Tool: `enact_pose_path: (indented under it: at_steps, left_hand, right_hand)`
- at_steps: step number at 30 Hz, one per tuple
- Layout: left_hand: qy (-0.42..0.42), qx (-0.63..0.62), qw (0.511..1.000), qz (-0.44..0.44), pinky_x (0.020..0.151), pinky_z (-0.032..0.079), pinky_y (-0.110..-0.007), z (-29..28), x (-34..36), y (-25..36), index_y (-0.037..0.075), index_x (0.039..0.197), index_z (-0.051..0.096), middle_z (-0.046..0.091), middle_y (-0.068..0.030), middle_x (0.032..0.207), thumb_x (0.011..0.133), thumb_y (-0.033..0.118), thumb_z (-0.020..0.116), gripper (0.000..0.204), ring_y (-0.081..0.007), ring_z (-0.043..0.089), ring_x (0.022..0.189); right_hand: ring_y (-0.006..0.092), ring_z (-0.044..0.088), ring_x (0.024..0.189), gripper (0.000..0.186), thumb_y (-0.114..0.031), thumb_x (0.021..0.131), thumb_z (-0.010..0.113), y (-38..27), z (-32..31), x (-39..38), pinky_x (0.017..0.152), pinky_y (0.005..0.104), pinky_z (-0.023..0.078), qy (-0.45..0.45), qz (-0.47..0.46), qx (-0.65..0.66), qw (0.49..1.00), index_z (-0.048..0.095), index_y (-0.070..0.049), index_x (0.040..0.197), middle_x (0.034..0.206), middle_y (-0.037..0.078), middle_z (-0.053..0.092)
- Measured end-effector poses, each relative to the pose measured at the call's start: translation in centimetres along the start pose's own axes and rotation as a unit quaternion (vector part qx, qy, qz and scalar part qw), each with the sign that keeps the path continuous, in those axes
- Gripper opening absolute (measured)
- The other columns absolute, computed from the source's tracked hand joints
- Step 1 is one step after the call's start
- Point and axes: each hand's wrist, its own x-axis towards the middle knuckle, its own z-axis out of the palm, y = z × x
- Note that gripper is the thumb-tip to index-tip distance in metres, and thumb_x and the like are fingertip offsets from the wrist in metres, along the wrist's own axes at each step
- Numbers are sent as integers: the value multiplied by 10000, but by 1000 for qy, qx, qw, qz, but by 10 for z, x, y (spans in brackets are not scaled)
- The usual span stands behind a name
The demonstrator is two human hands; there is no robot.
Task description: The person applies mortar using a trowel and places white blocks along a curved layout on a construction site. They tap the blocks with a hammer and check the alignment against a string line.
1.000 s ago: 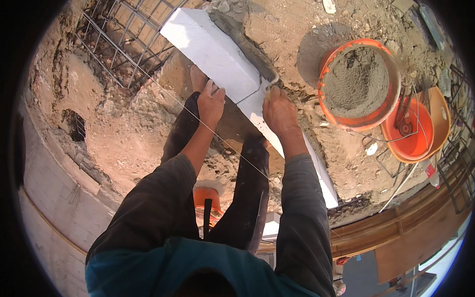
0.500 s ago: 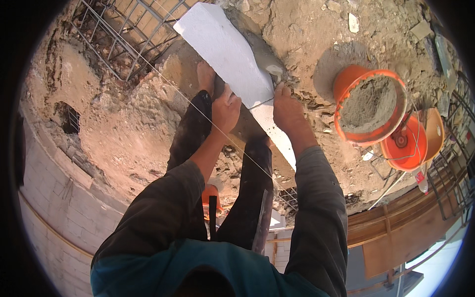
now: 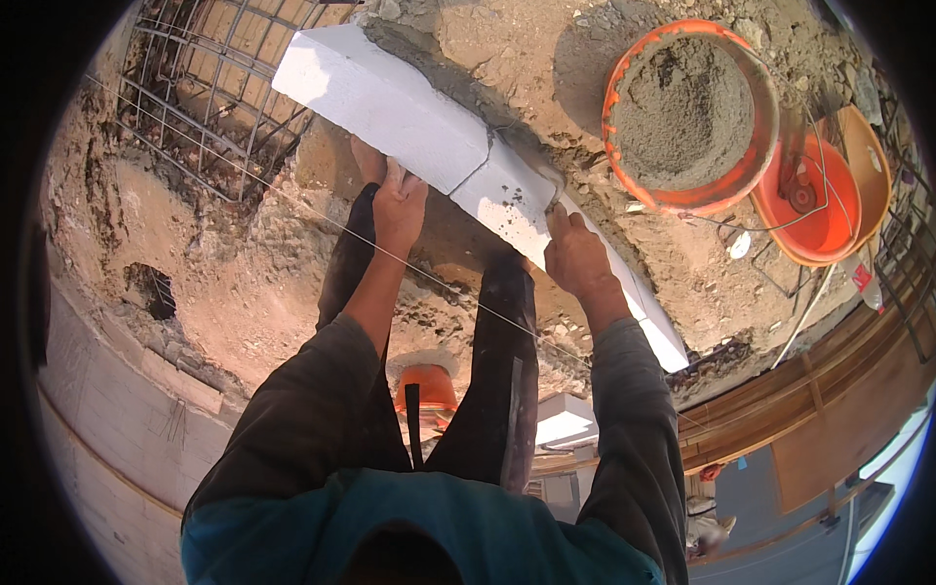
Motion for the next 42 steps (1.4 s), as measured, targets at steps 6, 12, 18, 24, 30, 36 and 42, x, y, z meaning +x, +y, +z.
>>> enact_pose_path:
  at_steps: [6,12,18,24,30,36,42]
  left_hand:
    - [117,44,978,-166,626,508,-263,-82,-84,77,-38,1104,623,645,-66,828,947,89,527,222,-109,600,689]
    - [-127,-3,986,106,699,536,-246,41,-84,230,-34,1294,533,655,-123,1058,928,44,576,377,-158,658,898]
    - [-181,132,964,144,792,531,-367,173,14,211,-61,1257,585,643,-236,1085,860,88,628,426,-303,672,916]
    - [-238,85,965,77,727,538,-401,173,21,215,-29,1201,648,674,-249,949,843,85,625,376,-357,687,765]
    - [-231,168,954,90,716,538,-388,158,25,213,-13,1182,669,687,-227,857,845,96,636,356,-346,680,741]
    - [5,-58,974,219,625,491,-218,41,-50,240,-34,1226,623,657,-73,891,978,39,520,278,-87,583,673]
    - [219,-30,972,-82,602,507,-225,-26,-138,106,-41,1244,580,625,-64,902,932,108,564,346,-108,600,735]
  right_hand:
    - [467,638,870,561,-61,852,557,-22,-91,-162,745,501,537,181,28,90,979,358,76,1359,1037,287,586]
    - [488,625,859,373,-114,911,538,45,-194,-81,763,544,513,176,102,-90,975,434,76,1214,1018,327,594]
    - [316,626,630,300,-177,913,572,47,-154,-38,591,413,527,142,92,118,979,480,32,1108,813,160,603]
    - [109,566,505,184,-115,898,606,-2,-140,-11,396,270,460,91,141,606,777,497,-45,1029,759,30,562]
    - [115,524,487,285,-60,872,568,6,-99,-30,393,266,448,124,2,756,643,508,-10,1147,754,59,549]
    - [112,519,479,372,-47,842,610,29,-105,-84,390,262,435,84,-91,740,661,482,3,1188,753,66,547]
    - [101,526,491,351,-6,835,619,53,-103,-155,425,244,433,-20,-59,681,729,510,1,1169,753,52,552]
